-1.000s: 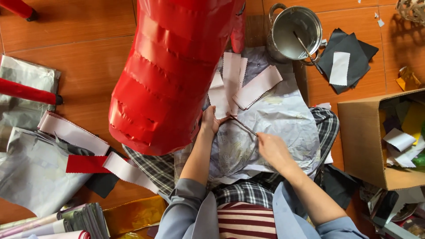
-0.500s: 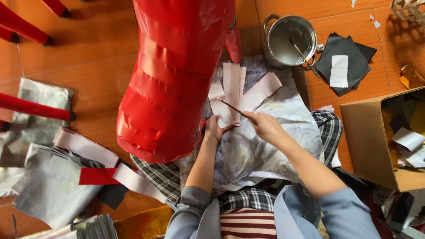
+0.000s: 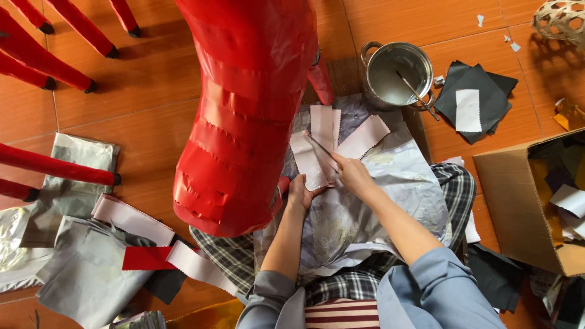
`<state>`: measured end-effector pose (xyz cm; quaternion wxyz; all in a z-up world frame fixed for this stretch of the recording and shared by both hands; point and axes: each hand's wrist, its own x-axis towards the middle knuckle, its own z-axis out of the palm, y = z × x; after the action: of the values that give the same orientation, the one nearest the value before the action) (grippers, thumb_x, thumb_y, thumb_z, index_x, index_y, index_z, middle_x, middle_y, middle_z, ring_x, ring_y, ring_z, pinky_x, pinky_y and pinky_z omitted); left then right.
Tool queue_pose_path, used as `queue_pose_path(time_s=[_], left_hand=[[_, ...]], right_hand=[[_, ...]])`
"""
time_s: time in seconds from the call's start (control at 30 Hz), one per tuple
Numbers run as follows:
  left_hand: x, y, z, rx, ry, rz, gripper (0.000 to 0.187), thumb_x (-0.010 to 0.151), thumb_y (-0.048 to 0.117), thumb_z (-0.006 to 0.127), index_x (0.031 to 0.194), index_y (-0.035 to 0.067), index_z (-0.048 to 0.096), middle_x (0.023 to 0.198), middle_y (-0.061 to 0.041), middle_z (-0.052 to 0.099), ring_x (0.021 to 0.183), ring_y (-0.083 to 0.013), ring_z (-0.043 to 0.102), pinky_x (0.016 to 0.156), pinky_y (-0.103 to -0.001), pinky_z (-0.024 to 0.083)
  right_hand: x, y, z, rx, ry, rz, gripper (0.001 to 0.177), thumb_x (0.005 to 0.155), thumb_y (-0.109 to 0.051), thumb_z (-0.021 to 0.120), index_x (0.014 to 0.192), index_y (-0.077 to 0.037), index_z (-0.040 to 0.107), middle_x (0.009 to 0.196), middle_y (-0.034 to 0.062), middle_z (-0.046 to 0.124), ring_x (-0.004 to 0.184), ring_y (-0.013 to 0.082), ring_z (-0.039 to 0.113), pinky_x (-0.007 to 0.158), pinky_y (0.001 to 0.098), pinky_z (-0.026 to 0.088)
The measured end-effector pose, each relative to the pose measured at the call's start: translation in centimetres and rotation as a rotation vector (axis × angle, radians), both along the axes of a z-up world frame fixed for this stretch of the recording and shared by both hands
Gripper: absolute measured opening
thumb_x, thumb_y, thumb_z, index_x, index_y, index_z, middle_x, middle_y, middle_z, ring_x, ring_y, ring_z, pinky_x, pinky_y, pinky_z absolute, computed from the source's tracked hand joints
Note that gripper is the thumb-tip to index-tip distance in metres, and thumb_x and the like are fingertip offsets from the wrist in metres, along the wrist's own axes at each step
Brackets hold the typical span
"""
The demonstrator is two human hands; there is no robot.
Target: Applying red paper strips to a horse-shaped frame to create a decorative statue
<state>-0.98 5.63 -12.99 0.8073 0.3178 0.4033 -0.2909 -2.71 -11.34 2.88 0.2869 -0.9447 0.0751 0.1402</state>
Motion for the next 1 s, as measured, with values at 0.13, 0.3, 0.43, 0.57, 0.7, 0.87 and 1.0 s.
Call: queue_pose_path(time_s=[0.13,0.3,0.43,0.57,0.7,0.87,1.0], left_hand=[[0.2,-0.2,3.0,-0.021,-0.008,0.005,0.066,0.091,0.009,0.050,0.147,-0.006,0.018,0.144,-0.034,0.027,0.118,-0.0646,0.042,0.080,-0.077,0.047],[-0.1,0.2,-0.4,-0.024,-0.019,0.008,0.066,0.091,0.009,0.049,0.147,-0.007,0.017,0.145,-0.035,0.025,0.118,-0.0655,0.041,0.080,-0.078,0.045],[0.0,0.1,-0.1,-0.030,0.003,0.009,0.067,0.091,0.010,0.050,0.147,-0.005,0.018,0.145,-0.033,0.026,0.118,-0.0647,0.041,0.080,-0.077,0.046],[-0.1,0.2,-1.5,-0.033,0.020,0.001,0.066,0.091,0.008,0.050,0.147,-0.005,0.019,0.145,-0.035,0.026,0.116,-0.0649,0.043,0.079,-0.077,0.049],[-0.2,0.2,-1.3,-0.015,0.013,-0.006,0.067,0.091,0.009,0.050,0.148,-0.005,0.018,0.146,-0.033,0.025,0.119,-0.0638,0.041,0.080,-0.076,0.048],[-0.3,0.3,0.0,-0.026,-0.001,-0.017,0.067,0.090,0.007,0.048,0.149,-0.006,0.018,0.146,-0.036,0.027,0.123,-0.0616,0.039,0.083,-0.074,0.048],[-0.3,0.8,-2.2,-0.011,0.002,-0.014,0.065,0.090,0.006,0.049,0.147,-0.006,0.021,0.144,-0.035,0.030,0.121,-0.0616,0.042,0.083,-0.076,0.048]], right_hand=[[-0.5,-0.6,-0.6,-0.056,-0.031,0.016,0.048,0.089,-0.010,0.046,0.134,-0.023,0.055,0.086,0.0274,0.067,0.087,0.0468,0.066,0.077,0.0577,0.052],[-1.6,1.9,1.2,-0.055,-0.068,0.047,0.039,0.086,-0.006,0.050,0.120,-0.016,0.066,0.079,0.0243,0.066,0.079,0.0475,0.067,0.070,0.0530,0.055],[-2.6,0.7,2.4,-0.094,0.009,0.095,0.051,0.085,-0.010,0.054,0.132,-0.029,0.056,0.085,0.0227,0.067,0.087,0.0450,0.067,0.078,0.0552,0.054],[-3.4,0.5,8.4,-0.066,0.060,-0.010,0.052,0.087,-0.006,0.052,0.135,-0.023,0.057,0.087,0.0261,0.068,0.088,0.0485,0.065,0.076,0.0601,0.052],[-0.4,-0.1,0.7,-0.148,-0.045,0.037,0.056,0.088,-0.005,0.049,0.138,-0.029,0.054,0.084,0.0205,0.068,0.084,0.0430,0.068,0.075,0.0539,0.055],[1.2,1.6,-1.1,-0.104,-0.028,0.116,0.060,0.088,-0.004,0.047,0.141,-0.031,0.050,0.093,0.0174,0.069,0.089,0.0388,0.069,0.078,0.0508,0.056],[0.3,-1.6,0.9,-0.083,-0.002,0.093,0.060,0.087,-0.002,0.042,0.141,-0.028,0.050,0.095,0.0191,0.069,0.093,0.0405,0.068,0.082,0.0523,0.055]])
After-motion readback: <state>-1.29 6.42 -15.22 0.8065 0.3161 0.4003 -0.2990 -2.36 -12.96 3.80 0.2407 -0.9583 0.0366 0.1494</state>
